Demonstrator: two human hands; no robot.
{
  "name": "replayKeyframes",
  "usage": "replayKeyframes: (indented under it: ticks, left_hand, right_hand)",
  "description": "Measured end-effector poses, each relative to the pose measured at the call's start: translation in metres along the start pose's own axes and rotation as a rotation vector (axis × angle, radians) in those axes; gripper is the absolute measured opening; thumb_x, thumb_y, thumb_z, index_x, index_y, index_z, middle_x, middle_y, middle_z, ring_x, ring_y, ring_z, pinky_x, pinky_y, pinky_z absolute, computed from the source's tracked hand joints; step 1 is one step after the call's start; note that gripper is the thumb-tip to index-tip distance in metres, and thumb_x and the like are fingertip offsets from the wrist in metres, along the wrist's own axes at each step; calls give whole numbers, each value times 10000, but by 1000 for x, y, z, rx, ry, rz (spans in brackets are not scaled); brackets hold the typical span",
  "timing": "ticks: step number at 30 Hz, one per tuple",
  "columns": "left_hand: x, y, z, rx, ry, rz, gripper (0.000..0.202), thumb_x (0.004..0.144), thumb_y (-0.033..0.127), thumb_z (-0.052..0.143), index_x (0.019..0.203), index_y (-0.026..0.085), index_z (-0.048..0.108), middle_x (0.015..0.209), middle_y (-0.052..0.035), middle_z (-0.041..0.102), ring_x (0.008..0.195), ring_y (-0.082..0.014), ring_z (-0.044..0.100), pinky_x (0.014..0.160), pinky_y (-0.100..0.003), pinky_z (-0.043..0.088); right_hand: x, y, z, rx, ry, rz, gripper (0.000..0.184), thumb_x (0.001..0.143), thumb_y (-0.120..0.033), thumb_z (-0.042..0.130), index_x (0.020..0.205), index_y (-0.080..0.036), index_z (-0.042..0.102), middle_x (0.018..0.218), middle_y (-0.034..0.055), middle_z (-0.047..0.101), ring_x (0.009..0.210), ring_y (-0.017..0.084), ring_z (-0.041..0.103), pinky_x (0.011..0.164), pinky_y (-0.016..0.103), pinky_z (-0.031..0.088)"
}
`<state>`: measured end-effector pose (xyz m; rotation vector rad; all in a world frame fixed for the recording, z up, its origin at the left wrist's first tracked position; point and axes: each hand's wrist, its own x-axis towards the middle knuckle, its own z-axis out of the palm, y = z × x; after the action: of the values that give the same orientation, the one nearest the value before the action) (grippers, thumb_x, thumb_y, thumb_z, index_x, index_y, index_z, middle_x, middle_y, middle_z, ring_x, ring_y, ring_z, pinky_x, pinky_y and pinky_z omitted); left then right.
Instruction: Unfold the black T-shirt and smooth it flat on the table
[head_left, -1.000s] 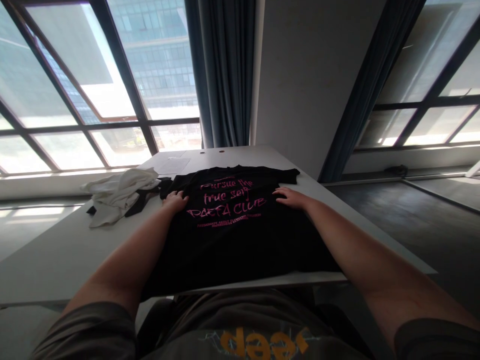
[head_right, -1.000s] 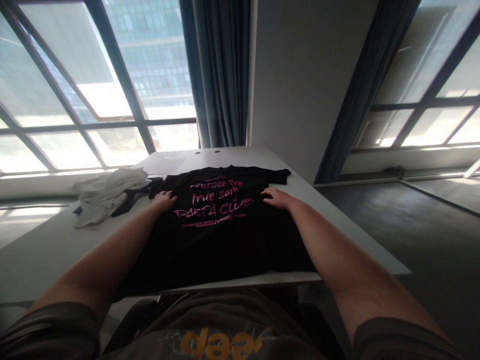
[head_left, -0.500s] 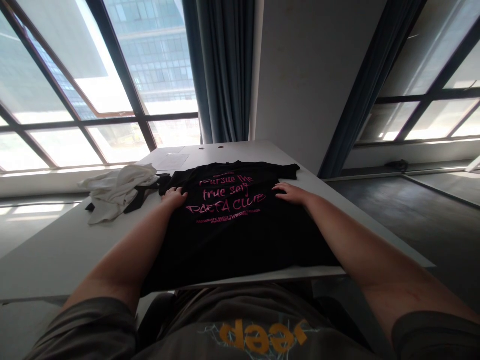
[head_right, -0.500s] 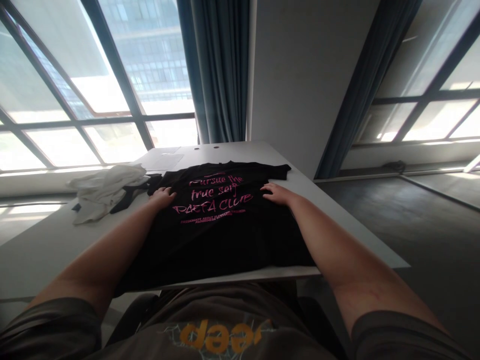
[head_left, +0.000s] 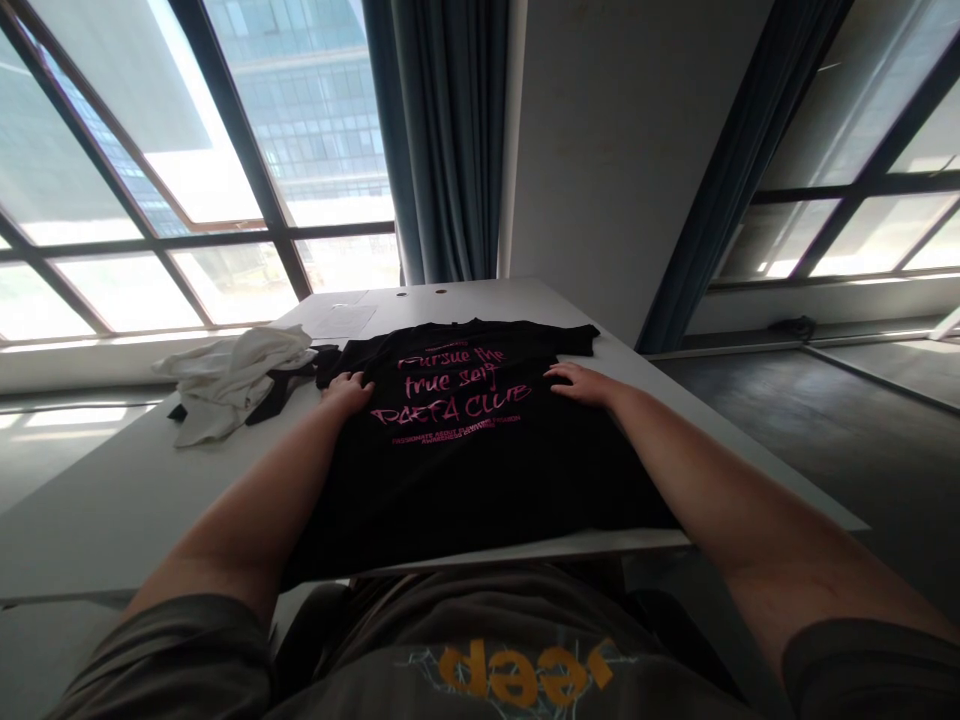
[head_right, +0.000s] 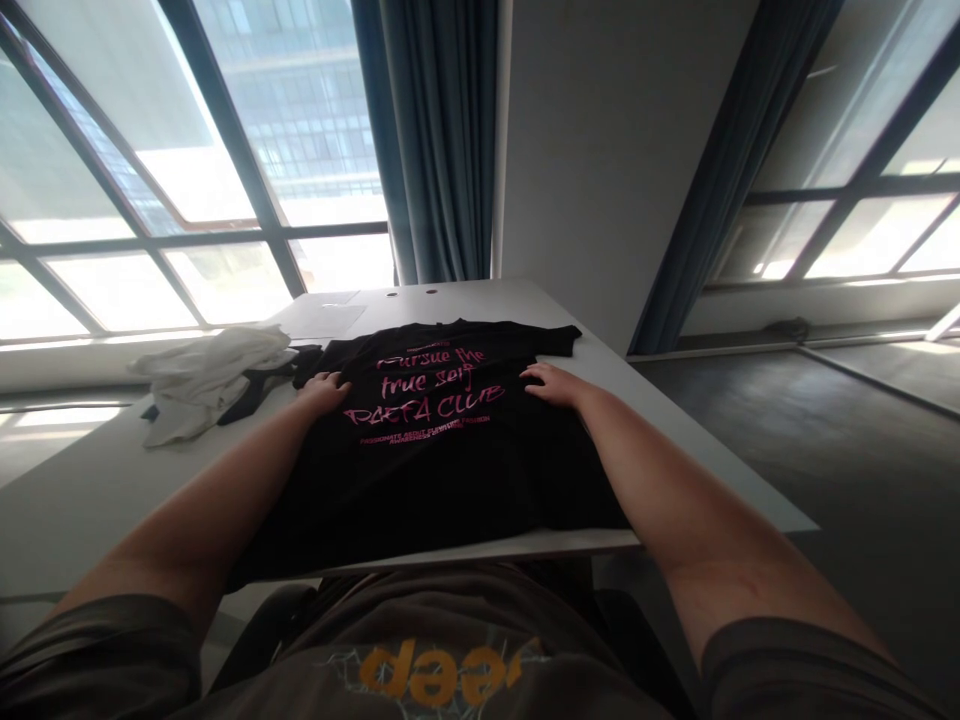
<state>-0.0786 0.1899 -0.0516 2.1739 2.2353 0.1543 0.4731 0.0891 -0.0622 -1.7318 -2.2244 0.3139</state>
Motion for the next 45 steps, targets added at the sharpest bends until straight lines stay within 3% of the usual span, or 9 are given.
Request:
replayKeyframes:
  ticks: [11, 17, 40, 45]
  left_hand:
    - [4, -1, 2, -11, 9, 12, 725, 961, 641, 368, 1568, 253, 449, 1640, -155, 387, 1475, -401, 390, 1168, -577, 398]
    - [5, -2, 5, -16, 2, 12, 718, 959, 648, 353, 1562, 271, 449, 1636, -145, 389, 1469, -390, 400, 1180, -558, 389]
    - [-1, 1, 0, -20, -5, 2, 729, 957, 639, 346, 1572, 259, 438, 1649, -146, 373, 1490, -385, 376, 1182, -557, 385]
    - [-1, 1, -1, -20, -6, 5, 733, 958, 637, 341, 1572, 249, 438, 1651, -152, 370, 1494, -383, 372, 1181, -558, 388]
  right_hand:
    - [1, 2, -1, 13, -1, -14, 488, 907, -428, 649, 1367, -268, 681, 1532, 76, 538, 1466, 342, 433, 1261, 514, 302]
    - [1, 4, 0, 23, -4, -18, 514, 915, -424, 644, 1386, -219, 670, 1537, 108, 525, 1473, 348, 420, 1270, 490, 286]
    - [0, 0, -1, 21, 16, -24, 469, 900, -415, 652, 1345, -271, 691, 1523, 70, 551, 1466, 323, 445, 1259, 501, 313]
    - [0, 0, 0, 16, 17, -30, 476, 904, -406, 644, 1351, -250, 688, 1531, 96, 540, 1464, 332, 446, 1254, 513, 315]
